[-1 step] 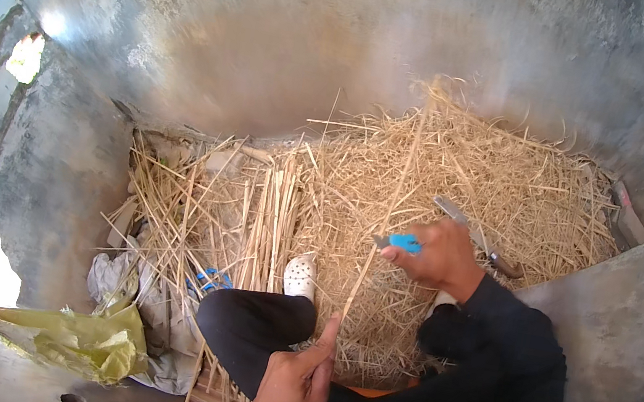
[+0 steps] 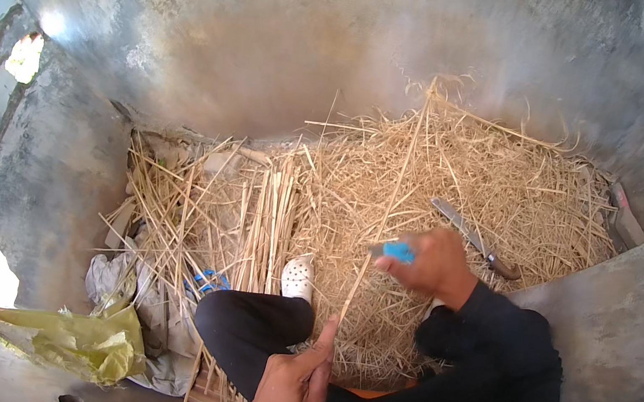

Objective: The person sits cross-legged on a floor covered with straw and uses a knife to shave thin strips from long wooden sticks. They hold the stick with their left hand and scrape the blade along its length, creating a pile of wood shavings.

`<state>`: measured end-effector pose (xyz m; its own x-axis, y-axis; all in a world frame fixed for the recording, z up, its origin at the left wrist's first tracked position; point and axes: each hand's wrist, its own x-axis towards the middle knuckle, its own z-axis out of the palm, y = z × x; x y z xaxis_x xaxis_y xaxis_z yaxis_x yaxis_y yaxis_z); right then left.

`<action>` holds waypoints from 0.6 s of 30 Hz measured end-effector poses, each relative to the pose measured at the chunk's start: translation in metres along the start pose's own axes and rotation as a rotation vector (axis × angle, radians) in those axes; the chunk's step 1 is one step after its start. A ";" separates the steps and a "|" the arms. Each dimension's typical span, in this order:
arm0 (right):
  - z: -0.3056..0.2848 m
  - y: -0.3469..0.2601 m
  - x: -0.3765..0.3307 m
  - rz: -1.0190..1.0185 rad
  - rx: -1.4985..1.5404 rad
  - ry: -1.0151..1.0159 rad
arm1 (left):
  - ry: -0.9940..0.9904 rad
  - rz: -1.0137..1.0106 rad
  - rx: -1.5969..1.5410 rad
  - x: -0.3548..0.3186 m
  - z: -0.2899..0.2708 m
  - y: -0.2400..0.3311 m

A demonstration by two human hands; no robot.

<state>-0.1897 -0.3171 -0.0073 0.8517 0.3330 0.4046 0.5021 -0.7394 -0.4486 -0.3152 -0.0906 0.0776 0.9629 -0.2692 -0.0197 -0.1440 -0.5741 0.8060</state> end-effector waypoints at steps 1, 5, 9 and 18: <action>0.004 -0.006 0.002 -0.009 0.029 0.004 | 0.001 0.003 0.022 -0.001 -0.001 -0.001; 0.006 0.026 0.014 -0.020 0.004 0.202 | -0.026 0.014 0.099 -0.003 -0.003 -0.003; -0.002 0.009 0.008 -0.025 -0.008 0.072 | 0.005 0.056 0.064 -0.004 0.000 -0.009; -0.007 0.015 0.012 -0.036 -0.081 0.026 | 0.002 0.040 0.000 -0.013 0.001 -0.005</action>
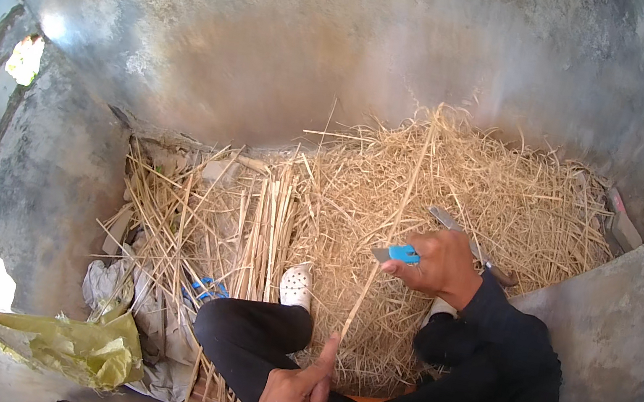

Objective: The person sits cross-legged on a floor covered with straw and uses a knife to shave thin strips from long wooden sticks. They hold the stick with their left hand and scrape the blade along its length, creating a pile of wood shavings.

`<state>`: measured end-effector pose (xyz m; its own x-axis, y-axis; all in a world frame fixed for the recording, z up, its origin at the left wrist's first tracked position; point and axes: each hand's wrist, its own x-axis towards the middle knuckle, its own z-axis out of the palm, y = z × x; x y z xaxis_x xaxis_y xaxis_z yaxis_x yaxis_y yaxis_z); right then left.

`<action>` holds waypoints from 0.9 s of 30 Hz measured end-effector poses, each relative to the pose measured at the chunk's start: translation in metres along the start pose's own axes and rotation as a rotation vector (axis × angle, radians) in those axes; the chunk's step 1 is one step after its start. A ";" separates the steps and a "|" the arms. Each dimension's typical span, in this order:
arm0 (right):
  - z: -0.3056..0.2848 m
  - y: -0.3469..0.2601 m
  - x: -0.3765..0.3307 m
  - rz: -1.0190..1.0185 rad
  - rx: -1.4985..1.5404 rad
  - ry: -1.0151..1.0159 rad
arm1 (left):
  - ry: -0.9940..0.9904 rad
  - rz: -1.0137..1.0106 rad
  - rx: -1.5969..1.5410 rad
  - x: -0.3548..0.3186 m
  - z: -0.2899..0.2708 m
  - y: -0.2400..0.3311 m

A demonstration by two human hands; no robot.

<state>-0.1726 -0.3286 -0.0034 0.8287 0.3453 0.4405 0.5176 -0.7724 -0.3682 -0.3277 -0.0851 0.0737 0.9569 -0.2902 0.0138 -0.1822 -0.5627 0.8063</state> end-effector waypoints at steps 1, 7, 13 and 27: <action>0.003 0.009 0.008 0.100 -0.032 0.015 | 0.053 0.120 0.029 -0.003 0.003 -0.005; -0.030 0.137 0.031 0.573 -0.207 0.170 | -0.162 0.030 0.020 -0.015 -0.001 -0.001; -0.030 0.080 0.026 0.650 -0.102 -0.088 | -0.088 -0.208 -0.384 -0.009 0.018 -0.035; -0.003 -0.051 -0.013 -0.111 0.134 -0.091 | -0.053 -0.362 -0.711 0.003 0.007 -0.019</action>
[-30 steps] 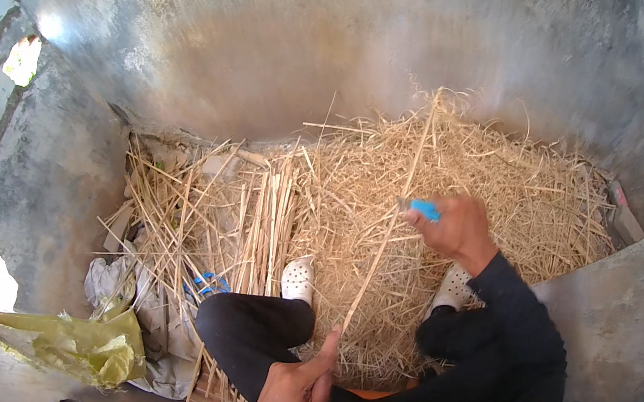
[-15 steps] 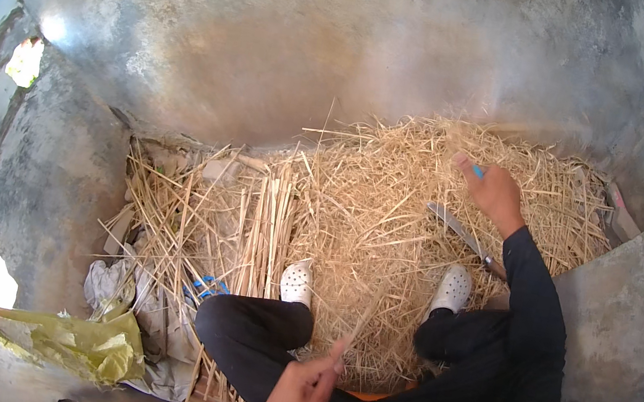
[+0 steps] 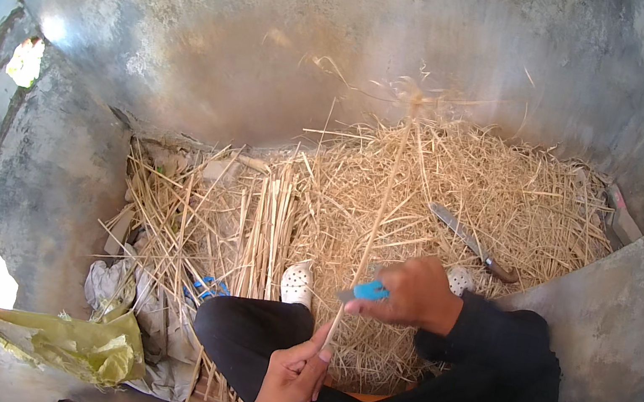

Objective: The person sits cross-legged on a floor covered with straw and uses a knife to shave thin strips from long wooden sticks. They hold the stick with their left hand and scrape the blade along its length, creating a pile of wood shavings.

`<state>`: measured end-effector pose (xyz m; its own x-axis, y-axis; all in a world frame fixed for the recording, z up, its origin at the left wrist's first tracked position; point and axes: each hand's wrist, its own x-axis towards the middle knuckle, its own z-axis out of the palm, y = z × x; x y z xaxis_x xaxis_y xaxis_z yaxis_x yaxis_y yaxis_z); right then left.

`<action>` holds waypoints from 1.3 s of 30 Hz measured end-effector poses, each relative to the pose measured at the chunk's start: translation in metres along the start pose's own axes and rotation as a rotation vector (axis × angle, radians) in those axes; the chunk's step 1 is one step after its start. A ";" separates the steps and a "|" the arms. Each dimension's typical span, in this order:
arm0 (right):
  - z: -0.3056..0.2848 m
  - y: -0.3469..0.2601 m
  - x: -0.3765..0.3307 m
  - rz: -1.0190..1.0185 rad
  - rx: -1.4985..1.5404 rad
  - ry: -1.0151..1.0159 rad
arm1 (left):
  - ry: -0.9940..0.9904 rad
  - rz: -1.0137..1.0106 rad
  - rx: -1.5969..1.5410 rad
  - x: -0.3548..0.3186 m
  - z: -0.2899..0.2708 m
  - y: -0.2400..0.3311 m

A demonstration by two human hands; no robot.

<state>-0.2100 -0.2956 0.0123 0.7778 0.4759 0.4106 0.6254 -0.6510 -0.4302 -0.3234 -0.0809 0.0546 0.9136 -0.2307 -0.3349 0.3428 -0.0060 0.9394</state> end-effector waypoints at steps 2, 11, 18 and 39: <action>0.001 0.017 0.005 0.131 -0.001 0.068 | 0.025 -0.029 0.077 -0.005 0.000 0.007; 0.004 0.031 0.010 0.179 -0.037 0.048 | 0.050 0.134 0.338 -0.005 -0.001 0.000; 0.002 0.020 0.008 0.102 -0.001 0.050 | 0.058 0.179 0.374 0.001 0.000 0.002; 0.006 0.074 0.016 0.382 -0.022 0.031 | 0.007 0.236 0.506 -0.014 -0.005 -0.004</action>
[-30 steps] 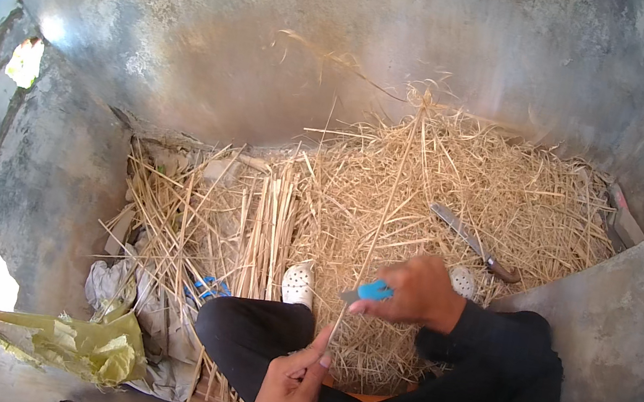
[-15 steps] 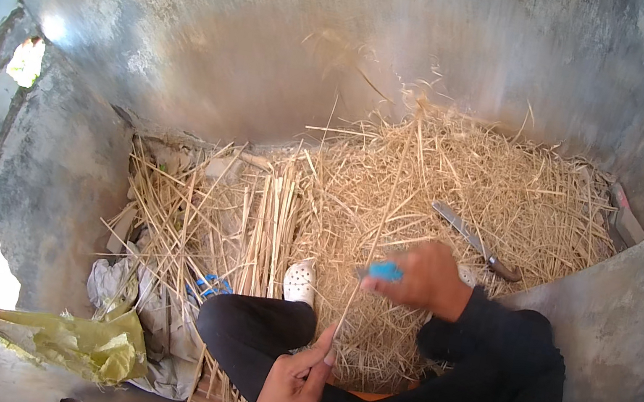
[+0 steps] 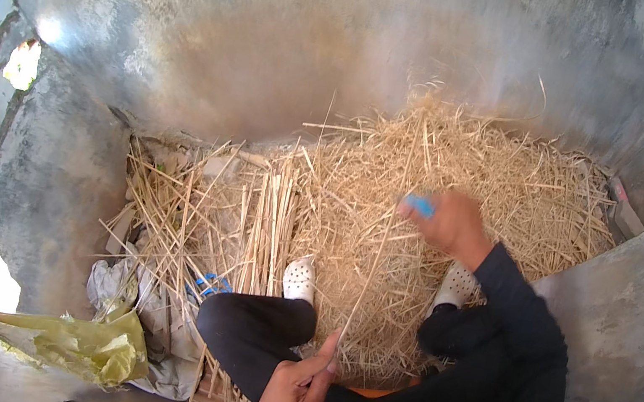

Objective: The person sits cross-legged on a floor covered with straw and uses a knife to shave thin strips from long wooden sticks. They hold the stick with their left hand and scrape the blade along its length, creating a pile of wood shavings.

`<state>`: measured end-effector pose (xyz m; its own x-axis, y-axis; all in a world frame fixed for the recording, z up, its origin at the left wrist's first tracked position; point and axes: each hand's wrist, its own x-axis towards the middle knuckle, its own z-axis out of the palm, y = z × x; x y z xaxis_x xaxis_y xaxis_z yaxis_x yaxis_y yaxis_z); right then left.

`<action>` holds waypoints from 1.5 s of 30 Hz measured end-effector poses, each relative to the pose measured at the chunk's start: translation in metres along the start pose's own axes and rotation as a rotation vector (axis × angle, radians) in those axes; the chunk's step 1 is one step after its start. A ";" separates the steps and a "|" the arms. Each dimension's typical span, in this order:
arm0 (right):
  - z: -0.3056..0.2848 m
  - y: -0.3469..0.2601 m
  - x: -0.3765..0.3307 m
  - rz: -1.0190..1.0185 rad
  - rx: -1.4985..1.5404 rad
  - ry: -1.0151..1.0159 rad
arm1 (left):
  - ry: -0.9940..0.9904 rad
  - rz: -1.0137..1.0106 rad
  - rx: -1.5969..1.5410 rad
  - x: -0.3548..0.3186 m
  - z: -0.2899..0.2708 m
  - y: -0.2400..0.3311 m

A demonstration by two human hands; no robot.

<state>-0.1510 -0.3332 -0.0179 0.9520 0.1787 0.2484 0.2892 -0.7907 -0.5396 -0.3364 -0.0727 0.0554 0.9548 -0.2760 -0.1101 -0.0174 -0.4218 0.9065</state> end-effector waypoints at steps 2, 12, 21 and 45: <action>0.003 -0.025 -0.022 -0.107 -0.011 -0.081 | 0.018 0.027 0.009 0.005 0.000 -0.005; -0.036 0.102 0.043 0.306 -0.249 0.198 | -0.132 0.015 0.057 -0.009 0.006 0.005; -0.043 0.011 0.009 0.162 -0.214 0.165 | 0.043 -0.258 -0.393 0.036 -0.011 -0.036; -0.024 -0.077 -0.046 -0.216 -0.012 0.266 | -0.228 -0.122 -0.793 0.039 -0.012 0.017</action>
<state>-0.2196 -0.2944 0.0319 0.8093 0.1852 0.5575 0.4783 -0.7586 -0.4425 -0.2962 -0.0800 0.0720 0.8514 -0.4721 -0.2286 0.3779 0.2498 0.8915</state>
